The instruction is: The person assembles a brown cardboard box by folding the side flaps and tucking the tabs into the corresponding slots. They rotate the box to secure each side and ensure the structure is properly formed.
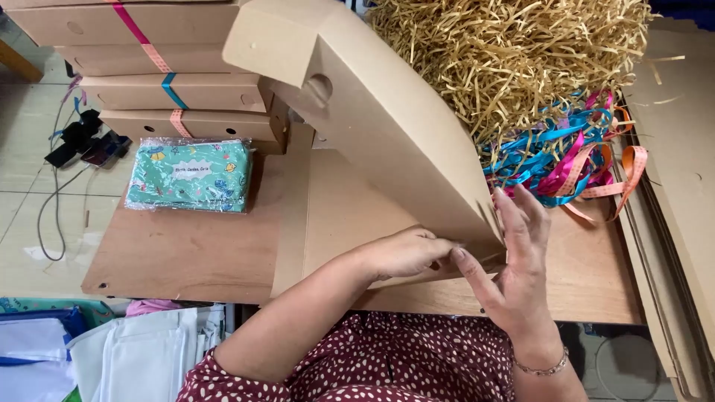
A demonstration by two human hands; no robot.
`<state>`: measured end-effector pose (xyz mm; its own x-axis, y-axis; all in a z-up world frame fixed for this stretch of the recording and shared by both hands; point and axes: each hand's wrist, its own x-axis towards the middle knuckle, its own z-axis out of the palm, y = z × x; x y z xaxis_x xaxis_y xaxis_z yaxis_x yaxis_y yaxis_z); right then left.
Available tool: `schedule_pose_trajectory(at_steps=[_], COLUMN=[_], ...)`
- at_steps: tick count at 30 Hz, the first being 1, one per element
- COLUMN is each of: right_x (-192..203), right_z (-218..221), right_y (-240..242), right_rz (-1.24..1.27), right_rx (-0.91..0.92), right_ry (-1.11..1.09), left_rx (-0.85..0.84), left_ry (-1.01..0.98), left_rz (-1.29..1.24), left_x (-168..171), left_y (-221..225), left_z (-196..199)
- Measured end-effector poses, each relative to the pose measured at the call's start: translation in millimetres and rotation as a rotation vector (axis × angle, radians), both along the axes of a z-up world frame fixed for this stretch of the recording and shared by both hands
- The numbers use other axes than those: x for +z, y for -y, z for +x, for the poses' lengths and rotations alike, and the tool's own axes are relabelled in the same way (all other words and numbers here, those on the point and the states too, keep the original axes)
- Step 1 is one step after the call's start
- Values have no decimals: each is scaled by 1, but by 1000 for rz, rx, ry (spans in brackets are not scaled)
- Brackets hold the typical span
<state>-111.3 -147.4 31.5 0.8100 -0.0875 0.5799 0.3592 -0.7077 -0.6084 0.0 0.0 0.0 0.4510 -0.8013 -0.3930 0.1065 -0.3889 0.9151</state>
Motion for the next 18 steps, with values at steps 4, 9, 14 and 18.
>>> schedule_pose_trajectory(at_steps=[4,9,14,18], right_x=[-10,-19,-52,-77], right_z=[7,5,-6,-19], right_y=[-1,-4,13,33], right_rz=[-82,-184,-234,-188], right_rx=[15,-29,-36,31], right_ry=[-16,40,-70,-285], left_rx=[-58,-226,-346,-148], left_ry=[105,544,578,596], left_rz=[-167,282,87,-222], left_x=[26,71,88,99], left_y=[-14,-41,-91,-112], left_z=[-4,-26,-42,-38])
